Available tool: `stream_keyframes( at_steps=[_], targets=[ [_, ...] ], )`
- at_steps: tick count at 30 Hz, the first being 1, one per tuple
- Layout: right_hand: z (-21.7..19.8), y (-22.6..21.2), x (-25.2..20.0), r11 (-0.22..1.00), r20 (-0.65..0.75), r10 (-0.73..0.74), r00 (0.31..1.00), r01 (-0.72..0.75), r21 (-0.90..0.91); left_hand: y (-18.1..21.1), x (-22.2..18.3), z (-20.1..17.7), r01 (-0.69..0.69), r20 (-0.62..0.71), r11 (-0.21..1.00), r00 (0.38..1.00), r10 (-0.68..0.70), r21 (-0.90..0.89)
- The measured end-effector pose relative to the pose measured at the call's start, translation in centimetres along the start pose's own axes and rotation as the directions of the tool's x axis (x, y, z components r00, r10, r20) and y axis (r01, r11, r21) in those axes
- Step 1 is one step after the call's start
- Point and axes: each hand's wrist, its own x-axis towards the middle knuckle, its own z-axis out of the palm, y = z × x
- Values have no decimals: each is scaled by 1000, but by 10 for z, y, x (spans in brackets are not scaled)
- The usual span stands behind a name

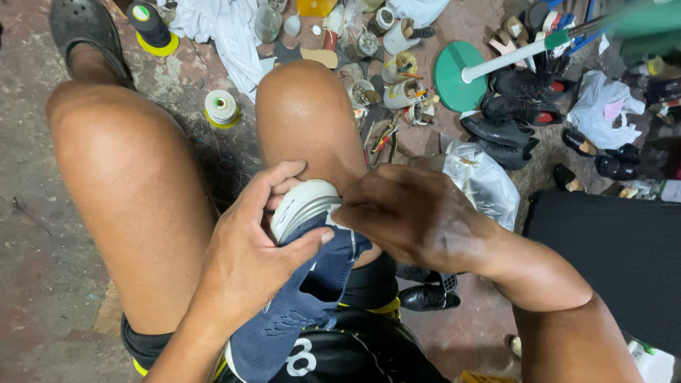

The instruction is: The person cleans the white midsole of a blue sneaker using a white cloth, then picks up a pair of scissors to trim loose threads from another blue sneaker.

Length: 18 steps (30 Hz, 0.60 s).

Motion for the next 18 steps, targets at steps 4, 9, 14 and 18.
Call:
stream_keyframes(
  at_steps=[4, 9, 14, 18],
  targets=[
    [1, -3, 6, 995, 56, -101, 993, 101, -8, 0, -2, 0, -1, -11, 999, 1000, 2, 43],
    [10, -2, 27, 950, 204, -268, 942, 293, -106, -1, -4, 2, -54, -40, 997, 998, 56, 47],
    [2, -2, 37, 920, 206, -338, 918, 369, -134, -8, -8, -4, -68, -29, 998, 997, 68, -13],
    [-6, -2, 34, 906, 222, -331, 917, 375, -197, -10, -10, -7, -18, -3, 1000, 1000, 18, -1]
  ],
)
